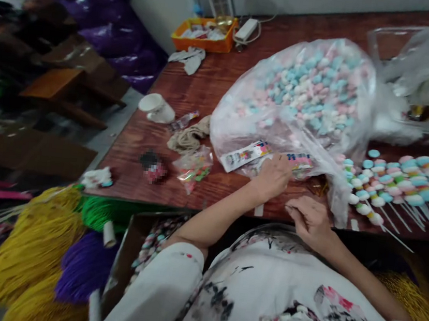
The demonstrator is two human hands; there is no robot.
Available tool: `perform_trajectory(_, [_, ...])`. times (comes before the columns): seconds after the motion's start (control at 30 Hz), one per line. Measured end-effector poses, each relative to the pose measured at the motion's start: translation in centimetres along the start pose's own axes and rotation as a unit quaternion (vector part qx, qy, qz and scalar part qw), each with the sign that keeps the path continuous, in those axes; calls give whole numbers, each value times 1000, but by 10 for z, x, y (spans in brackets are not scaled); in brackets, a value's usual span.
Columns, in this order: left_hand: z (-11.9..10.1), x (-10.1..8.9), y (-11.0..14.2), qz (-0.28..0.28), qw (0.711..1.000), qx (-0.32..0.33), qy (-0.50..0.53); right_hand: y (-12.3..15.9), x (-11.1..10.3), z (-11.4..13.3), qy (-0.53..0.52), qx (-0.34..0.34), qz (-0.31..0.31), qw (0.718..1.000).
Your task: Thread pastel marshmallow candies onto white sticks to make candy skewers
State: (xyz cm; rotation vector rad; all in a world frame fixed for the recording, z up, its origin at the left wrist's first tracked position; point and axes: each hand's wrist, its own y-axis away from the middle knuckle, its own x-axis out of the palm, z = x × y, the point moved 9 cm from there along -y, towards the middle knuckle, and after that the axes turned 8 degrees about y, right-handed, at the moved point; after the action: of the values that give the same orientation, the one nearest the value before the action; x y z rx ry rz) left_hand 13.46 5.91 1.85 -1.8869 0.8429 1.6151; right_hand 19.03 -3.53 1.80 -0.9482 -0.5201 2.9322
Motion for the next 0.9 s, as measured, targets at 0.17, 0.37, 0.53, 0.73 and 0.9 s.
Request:
perform_trajectory(0.17, [6,29,-26,34,999,15,-25,11,-136,-42,319,30,-112,941])
perform_trajectory(0.37, [26,34,-3,-70,995,71,14,31,-212,-73,545,107,-102,826])
perform_trajectory(0.53, [54,31,10,-173,976,48,127,76,-202,-80,523,166,-127,826])
perform_trajectory(0.73, [66,17,1,-214,964,27,154,92,-167,-101,517,214,-33,828])
perform_trajectory(0.9, [45,19,3,-176,983,41,15,76,-148,-114,533,224,49,814])
